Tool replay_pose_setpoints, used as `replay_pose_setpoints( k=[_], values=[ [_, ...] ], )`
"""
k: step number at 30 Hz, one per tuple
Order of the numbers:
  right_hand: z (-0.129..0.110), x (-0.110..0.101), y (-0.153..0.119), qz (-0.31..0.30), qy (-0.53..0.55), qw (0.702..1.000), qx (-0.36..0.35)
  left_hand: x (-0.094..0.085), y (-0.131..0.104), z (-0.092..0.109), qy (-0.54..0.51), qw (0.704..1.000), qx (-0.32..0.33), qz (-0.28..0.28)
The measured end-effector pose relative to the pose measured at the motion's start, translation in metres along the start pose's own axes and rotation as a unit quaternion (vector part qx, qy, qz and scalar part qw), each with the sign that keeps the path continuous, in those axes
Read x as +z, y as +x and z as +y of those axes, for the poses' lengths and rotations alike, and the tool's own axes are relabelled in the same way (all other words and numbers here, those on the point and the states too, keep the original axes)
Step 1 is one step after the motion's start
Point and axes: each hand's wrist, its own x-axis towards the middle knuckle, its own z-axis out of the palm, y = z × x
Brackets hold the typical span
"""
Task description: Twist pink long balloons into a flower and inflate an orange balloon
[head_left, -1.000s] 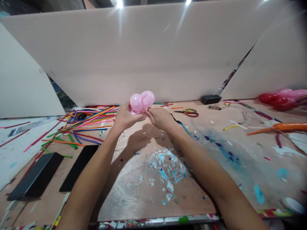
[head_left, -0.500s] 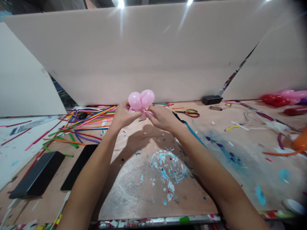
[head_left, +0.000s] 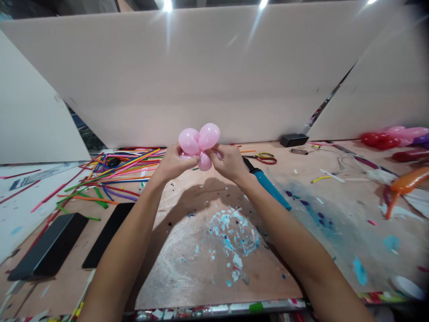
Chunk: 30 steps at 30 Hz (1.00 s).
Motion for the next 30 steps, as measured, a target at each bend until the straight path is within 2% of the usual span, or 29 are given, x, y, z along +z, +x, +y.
replay_pose_setpoints(
  k=[5, 11, 18, 25, 30],
  values=[
    [-0.003, 0.005, 0.001, 0.048, 0.045, 0.998, -0.011, 0.001, -0.003, 0.006, 0.034, 0.999, 0.033, -0.015],
    [-0.007, 0.002, -0.002, 0.074, 0.014, 0.997, 0.000, 0.008, -0.008, 0.016, 0.122, 0.989, 0.076, 0.041],
    [-0.015, -0.007, -0.003, 0.078, -0.030, 0.997, 0.003, 0.005, -0.006, 0.016, 0.112, 0.991, 0.040, 0.063],
    [-0.007, -0.014, 0.000, 0.073, -0.038, 0.996, -0.025, -0.014, -0.005, 0.013, 0.067, 0.998, 0.015, 0.013],
    [-0.008, -0.015, 0.000, 0.064, 0.031, 0.997, 0.003, -0.019, -0.005, 0.012, 0.016, 0.999, 0.025, -0.027]
  ],
)
